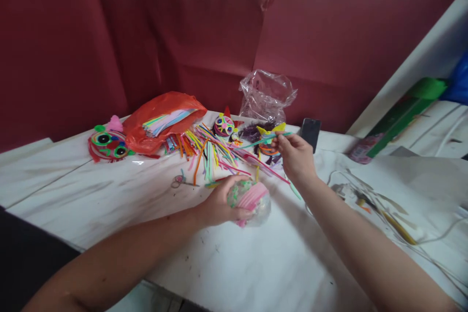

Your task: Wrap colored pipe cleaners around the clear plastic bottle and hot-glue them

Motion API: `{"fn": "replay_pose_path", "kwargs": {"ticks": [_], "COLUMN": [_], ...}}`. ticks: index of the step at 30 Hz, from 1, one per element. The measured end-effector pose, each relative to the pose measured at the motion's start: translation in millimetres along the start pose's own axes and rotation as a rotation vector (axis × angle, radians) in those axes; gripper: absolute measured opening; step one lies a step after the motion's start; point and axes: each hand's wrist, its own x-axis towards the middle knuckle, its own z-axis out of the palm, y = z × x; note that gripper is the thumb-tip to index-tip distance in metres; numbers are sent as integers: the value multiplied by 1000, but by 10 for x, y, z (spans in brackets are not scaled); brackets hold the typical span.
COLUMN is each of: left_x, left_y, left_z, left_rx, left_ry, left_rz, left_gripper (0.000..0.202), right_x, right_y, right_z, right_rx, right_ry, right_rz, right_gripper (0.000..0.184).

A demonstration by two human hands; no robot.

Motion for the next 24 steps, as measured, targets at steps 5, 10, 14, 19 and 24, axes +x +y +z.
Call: {"fn": "replay_pose_path", "kwargs": {"ticks": [5, 10, 14, 19, 24], "left_x": [-33, -37, -31, -35, -31], "left_y": [-16, -47, -31, -12, 6], "left_z": [38, 36, 10, 3, 3], "left_rx": [204, 230, 253, 273, 286], "left_ry": [-67, -105, -119, -103, -118], "left_rz": [225, 294, 279, 273, 236], "left_gripper": [79, 82, 81, 81, 80], "right_x": [17, -110, -202, -244, -268], "right_y": [184, 149, 105, 32, -43], "right_z": [-24, 49, 109, 115, 103], "right_rx": [86, 108, 196, 276, 402], "right_ry": [29, -169, -260, -253, -242], "right_rz": [73, 147, 189, 257, 283], "right_gripper": [27, 29, 28, 28, 29]}}
